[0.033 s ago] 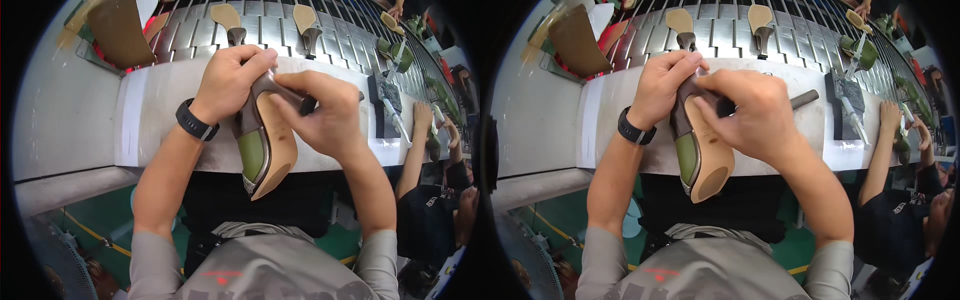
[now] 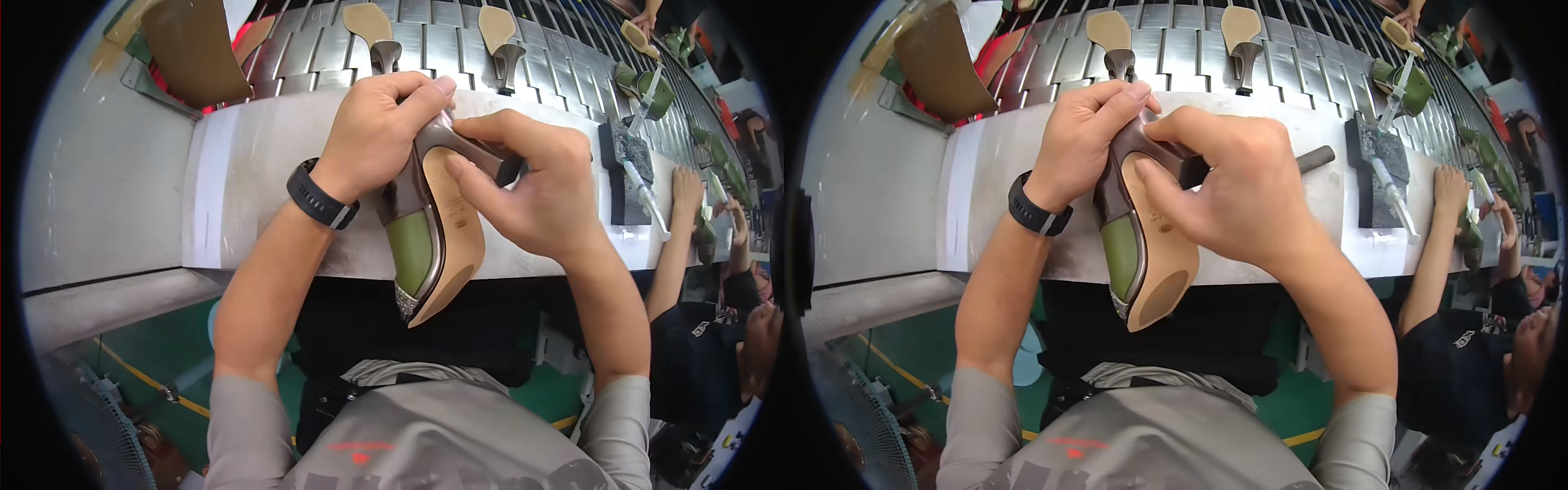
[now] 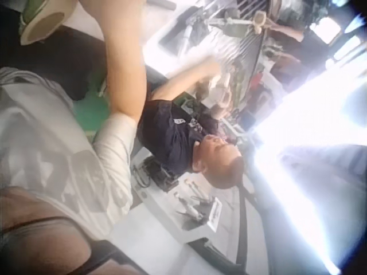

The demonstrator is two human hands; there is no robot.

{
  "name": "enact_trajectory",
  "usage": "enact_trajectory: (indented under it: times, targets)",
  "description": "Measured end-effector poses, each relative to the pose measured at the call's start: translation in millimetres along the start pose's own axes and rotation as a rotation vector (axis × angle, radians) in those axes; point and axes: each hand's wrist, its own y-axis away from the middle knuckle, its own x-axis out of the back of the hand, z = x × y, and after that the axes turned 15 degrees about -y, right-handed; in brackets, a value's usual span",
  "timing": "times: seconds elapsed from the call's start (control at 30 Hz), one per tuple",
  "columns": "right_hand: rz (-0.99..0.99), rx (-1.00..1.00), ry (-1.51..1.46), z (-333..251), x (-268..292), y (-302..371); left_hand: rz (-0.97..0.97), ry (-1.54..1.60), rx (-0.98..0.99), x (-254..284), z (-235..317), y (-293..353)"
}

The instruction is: The person assembles high-heeled shoes on lasts by peeling protective strips, pressing soles and heel pieces onto shoe uppers by hand, hammering the edges with a hammer, applying adhesive with a syringe, and placing the shoes onto a conveyor.

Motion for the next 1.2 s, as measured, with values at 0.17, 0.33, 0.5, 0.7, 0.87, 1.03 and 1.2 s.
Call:
enact_trajectory:
  times: [0.17, 0.33, 0.5, 0.7, 0.87, 1.03, 1.2]
  targets:
    - [-0.194, -0.224, 0.196, -21, 0, -20, 0.059, -0.086, -0.073, -4, -23, 4]
    - [-0.174, -0.354, 0.118, -25, -6, -21, 0.069, -0.022, -0.109, -5, -26, 8]
    - [-0.152, -0.515, 0.050, -27, -10, -21, 0.148, -0.071, -0.142, -7, -27, 11]
    - [0.030, -0.311, 0.038, -11, -31, -13, 0.125, -0.217, -0.094, -4, -18, 6]
    - [-0.159, -0.407, 0.064, -20, -16, -16, 0.097, -0.173, -0.093, 3, -18, 9]
    - [-0.078, -0.274, -0.166, 7, -17, 7, 0.125, -0.069, -0.181, 5, -18, 13]
    - [-0.235, -0.632, -0.383, 15, -28, -8, 0.107, -0.043, -0.116, 6, -21, 15]
